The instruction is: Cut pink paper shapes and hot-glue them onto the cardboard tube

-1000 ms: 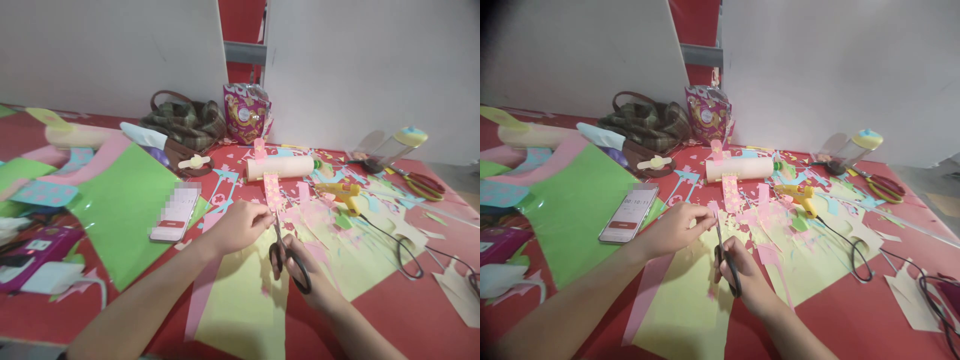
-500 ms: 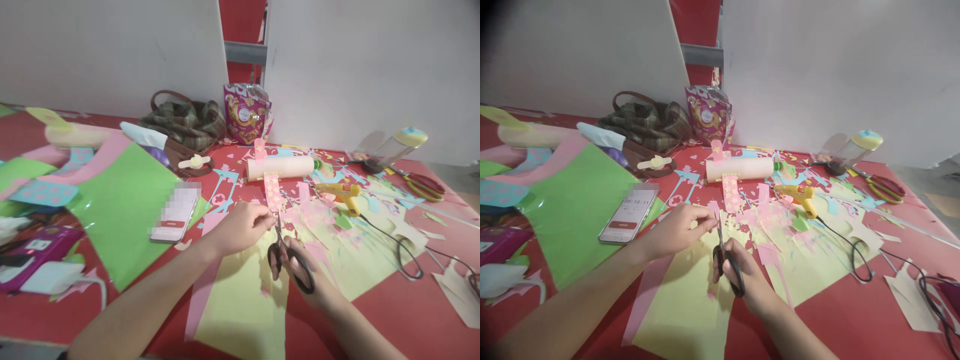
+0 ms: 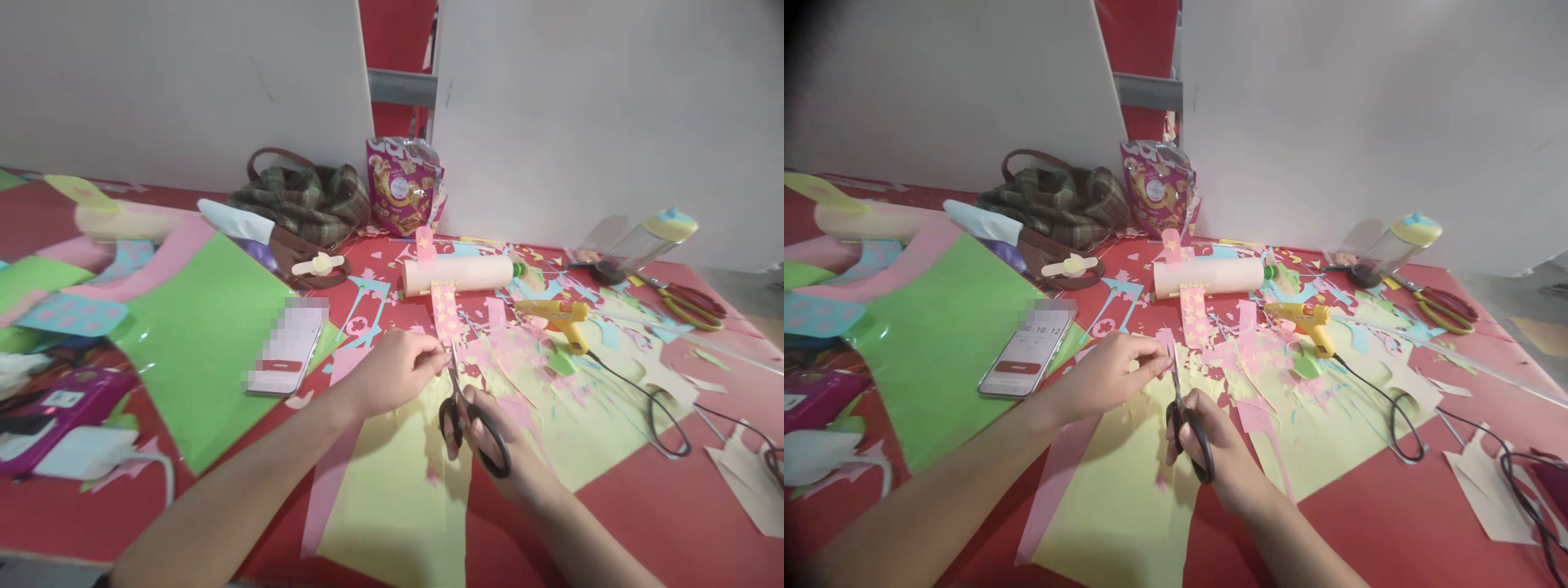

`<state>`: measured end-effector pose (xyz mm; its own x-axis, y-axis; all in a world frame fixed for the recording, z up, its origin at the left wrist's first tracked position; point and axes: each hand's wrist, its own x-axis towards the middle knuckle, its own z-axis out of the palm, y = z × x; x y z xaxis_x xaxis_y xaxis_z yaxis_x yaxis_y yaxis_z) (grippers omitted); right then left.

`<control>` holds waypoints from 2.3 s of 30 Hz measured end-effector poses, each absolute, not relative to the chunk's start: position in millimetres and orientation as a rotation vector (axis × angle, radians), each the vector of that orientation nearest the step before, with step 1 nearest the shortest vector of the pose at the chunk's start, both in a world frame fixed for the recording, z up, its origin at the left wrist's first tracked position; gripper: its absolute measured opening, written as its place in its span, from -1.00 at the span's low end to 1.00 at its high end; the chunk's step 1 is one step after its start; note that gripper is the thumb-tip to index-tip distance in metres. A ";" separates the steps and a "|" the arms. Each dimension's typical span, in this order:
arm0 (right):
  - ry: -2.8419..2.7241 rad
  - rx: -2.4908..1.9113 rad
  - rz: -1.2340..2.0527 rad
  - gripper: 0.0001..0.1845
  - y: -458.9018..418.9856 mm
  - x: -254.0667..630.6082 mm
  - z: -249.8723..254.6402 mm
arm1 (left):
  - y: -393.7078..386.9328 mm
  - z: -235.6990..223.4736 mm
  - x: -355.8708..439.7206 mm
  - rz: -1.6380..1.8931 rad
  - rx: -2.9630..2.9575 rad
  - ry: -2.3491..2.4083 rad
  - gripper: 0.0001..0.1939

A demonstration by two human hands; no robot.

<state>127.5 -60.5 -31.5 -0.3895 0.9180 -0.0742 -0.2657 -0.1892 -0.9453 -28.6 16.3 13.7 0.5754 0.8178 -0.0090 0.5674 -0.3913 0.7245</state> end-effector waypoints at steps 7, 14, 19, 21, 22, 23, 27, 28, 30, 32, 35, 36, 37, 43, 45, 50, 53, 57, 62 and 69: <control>-1.142 -0.819 1.752 -0.73 -60.4 126.2 -29.6 | 14.2 13.4 -26.7 0.454 2.062 1.095 -0.73; -1.156 -0.856 1.720 -0.75 -60.5 128.0 -34.1 | 14.8 11.4 -26.2 0.470 2.041 1.114 -0.71; -1.153 -0.879 1.697 -0.74 -61.4 127.7 -32.1 | 13.1 10.5 -24.4 0.485 2.025 1.136 -0.70; -1.137 -0.855 1.710 -0.74 -61.3 127.4 -30.9 | 11.6 9.6 -23.2 0.495 2.009 1.133 -0.69; -1.129 -0.842 1.715 -0.73 -61.2 127.2 -30.3 | 10.9 8.9 -22.6 0.503 2.000 1.125 -0.69; -1.124 -0.833 1.719 -0.73 -61.0 127.1 -29.8 | 10.2 8.1 -22.0 0.516 1.990 1.118 -0.69; -1.124 -0.825 1.720 -0.74 -60.8 127.0 -28.6 | 8.1 4.6 -19.9 0.575 1.962 1.121 -0.69; -1.125 -0.826 1.720 -0.75 -60.9 127.0 -28.5 | 7.7 3.8 -19.5 0.585 1.958 1.125 -0.70; -1.127 -0.834 1.717 -0.76 -61.2 126.9 -28.1 | 7.0 2.2 -18.6 0.603 1.954 1.130 -0.70; -1.130 -0.846 1.707 -0.76 -61.8 126.8 -27.6 | 6.3 0.8 -17.7 0.616 1.951 1.137 -0.70; -1.134 -0.865 1.681 -0.77 -62.5 126.4 -27.6 | 5.0 -0.2 -16.4 0.624 1.931 1.147 -0.69; -1.134 -0.865 1.678 -0.77 -62.6 126.2 -28.1 | 4.4 0.0 -15.9 0.626 1.920 1.150 -0.69; -1.132 -0.864 1.678 -0.77 -62.7 126.0 -29.0 | 3.7 0.4 -15.3 0.631 1.908 1.155 -0.69; -1.134 -0.872 1.674 -0.79 -62.2 125.6 -34.5 | -0.4 3.0 -11.7 0.643 1.843 1.180 -0.71; -1.128 -0.887 1.668 -0.79 -62.1 125.6 -34.1 | -1.2 2.3 -10.7 0.663 1.822 1.167 -0.71; -1.137 -0.974 1.622 -0.77 -62.2 125.3 -33.6 | -3.3 -0.4 -9.0 0.705 1.788 1.164 -0.71; -1.148 -1.011 1.591 -0.76 -62.6 124.9 -34.9 | -4.5 -0.5 -7.8 0.728 1.782 1.174 -0.72; -1.156 -1.016 1.585 -0.77 -63.0 124.7 -34.4 | -5.2 -0.1 -6.8 0.733 1.781 1.157 -0.72; -1.155 -0.996 1.594 -0.78 -62.7 125.1 -34.1 | -5.2 -1.3 -7.0 0.734 1.774 1.134 -0.73; -1.146 -1.041 1.568 -0.76 -63.3 124.6 -36.2 | -7.2 -1.2 -5.9 0.759 1.752 1.164 -0.71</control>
<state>124.6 -63.3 -36.2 -0.2366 0.9647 -0.1153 -0.1827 -0.1608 -0.9699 -5.9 -7.2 -1.2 0.3755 0.9266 0.0206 0.3925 -0.1791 0.9021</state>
